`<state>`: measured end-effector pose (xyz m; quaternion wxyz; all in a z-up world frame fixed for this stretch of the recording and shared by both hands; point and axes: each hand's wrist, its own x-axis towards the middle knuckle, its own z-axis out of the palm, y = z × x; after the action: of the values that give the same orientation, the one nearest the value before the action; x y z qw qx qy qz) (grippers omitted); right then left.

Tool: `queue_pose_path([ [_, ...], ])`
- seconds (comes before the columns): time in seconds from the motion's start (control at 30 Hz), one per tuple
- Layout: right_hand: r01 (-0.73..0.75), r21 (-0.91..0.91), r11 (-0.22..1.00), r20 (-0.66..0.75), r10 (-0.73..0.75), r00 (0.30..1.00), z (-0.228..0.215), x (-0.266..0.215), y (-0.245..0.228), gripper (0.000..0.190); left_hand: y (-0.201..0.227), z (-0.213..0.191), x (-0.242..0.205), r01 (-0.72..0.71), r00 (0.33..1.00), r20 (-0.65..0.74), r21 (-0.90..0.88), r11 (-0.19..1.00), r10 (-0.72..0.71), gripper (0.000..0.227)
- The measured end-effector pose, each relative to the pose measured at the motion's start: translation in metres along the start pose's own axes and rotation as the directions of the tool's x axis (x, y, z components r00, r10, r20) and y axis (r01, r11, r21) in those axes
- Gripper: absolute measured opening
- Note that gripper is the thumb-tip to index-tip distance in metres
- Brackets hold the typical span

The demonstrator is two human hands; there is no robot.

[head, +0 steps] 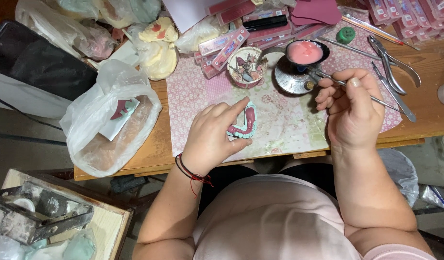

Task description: The person retrieves pliers from a drawer and uses them to adjust a small metal component. They then pick up a denture and use a small metal tool to scrape and shape the pink gum area. The person also uses a heated metal tool to smooth the surface of the denture.

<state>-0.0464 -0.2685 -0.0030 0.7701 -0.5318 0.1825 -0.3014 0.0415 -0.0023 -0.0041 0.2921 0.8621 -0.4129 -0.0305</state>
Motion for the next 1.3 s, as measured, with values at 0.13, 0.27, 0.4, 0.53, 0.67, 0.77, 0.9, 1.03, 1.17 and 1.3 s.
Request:
queue_pose_path([
  [0.13,-0.002,0.002,1.000,0.003,0.002,1.000,-0.0001,-0.0004,-0.0008,0.020,0.0000,0.0001,0.0000,0.001,1.000,0.005,0.001,1.000,-0.001,0.086],
  [0.27,-0.003,-0.001,1.000,0.005,0.003,1.000,-0.0003,0.0000,-0.0003,0.019,0.0003,-0.0006,0.0000,0.007,1.000,0.015,-0.002,1.000,-0.007,0.086],
  [0.4,-0.002,-0.003,1.000,0.002,0.002,1.000,0.0005,-0.0004,-0.0008,0.019,0.0000,-0.0009,-0.0001,0.003,1.000,0.020,-0.006,1.000,-0.003,0.086],
  [0.53,0.002,-0.001,1.000,0.001,-0.002,1.000,0.0002,-0.0003,-0.0005,0.020,0.0000,-0.0011,-0.0001,0.003,1.000,0.023,-0.010,1.000,-0.003,0.087],
  [0.67,-0.003,0.007,1.000,0.000,0.003,1.000,-0.0007,0.0000,0.0003,0.020,0.0005,-0.0011,0.0003,0.005,1.000,0.029,-0.005,1.000,-0.005,0.087],
  [0.77,-0.001,-0.007,1.000,0.002,0.001,1.000,0.0005,-0.0008,-0.0011,0.020,0.0001,-0.0009,0.0002,0.000,1.000,0.017,-0.011,1.000,0.001,0.086],
  [0.9,-0.003,-0.002,1.000,0.000,0.003,1.000,0.0000,-0.0005,-0.0007,0.020,0.0001,-0.0008,0.0004,0.006,1.000,0.024,-0.002,1.000,-0.006,0.087],
  [1.03,0.001,0.014,1.000,0.001,-0.001,1.000,-0.0005,0.0000,0.0005,0.020,-0.0005,-0.0001,-0.0003,-0.001,1.000,0.016,-0.002,1.000,0.001,0.086],
  [1.17,0.005,0.006,1.000,0.004,-0.005,1.000,-0.0002,-0.0007,-0.0005,0.020,0.0001,-0.0005,0.0001,-0.004,1.000,0.012,-0.001,1.000,0.004,0.087],
  [1.3,0.002,0.007,1.000,0.002,-0.002,1.000,0.0001,-0.0012,-0.0010,0.020,0.0001,-0.0008,0.0000,-0.006,1.000,0.012,-0.001,1.000,0.006,0.086],
])
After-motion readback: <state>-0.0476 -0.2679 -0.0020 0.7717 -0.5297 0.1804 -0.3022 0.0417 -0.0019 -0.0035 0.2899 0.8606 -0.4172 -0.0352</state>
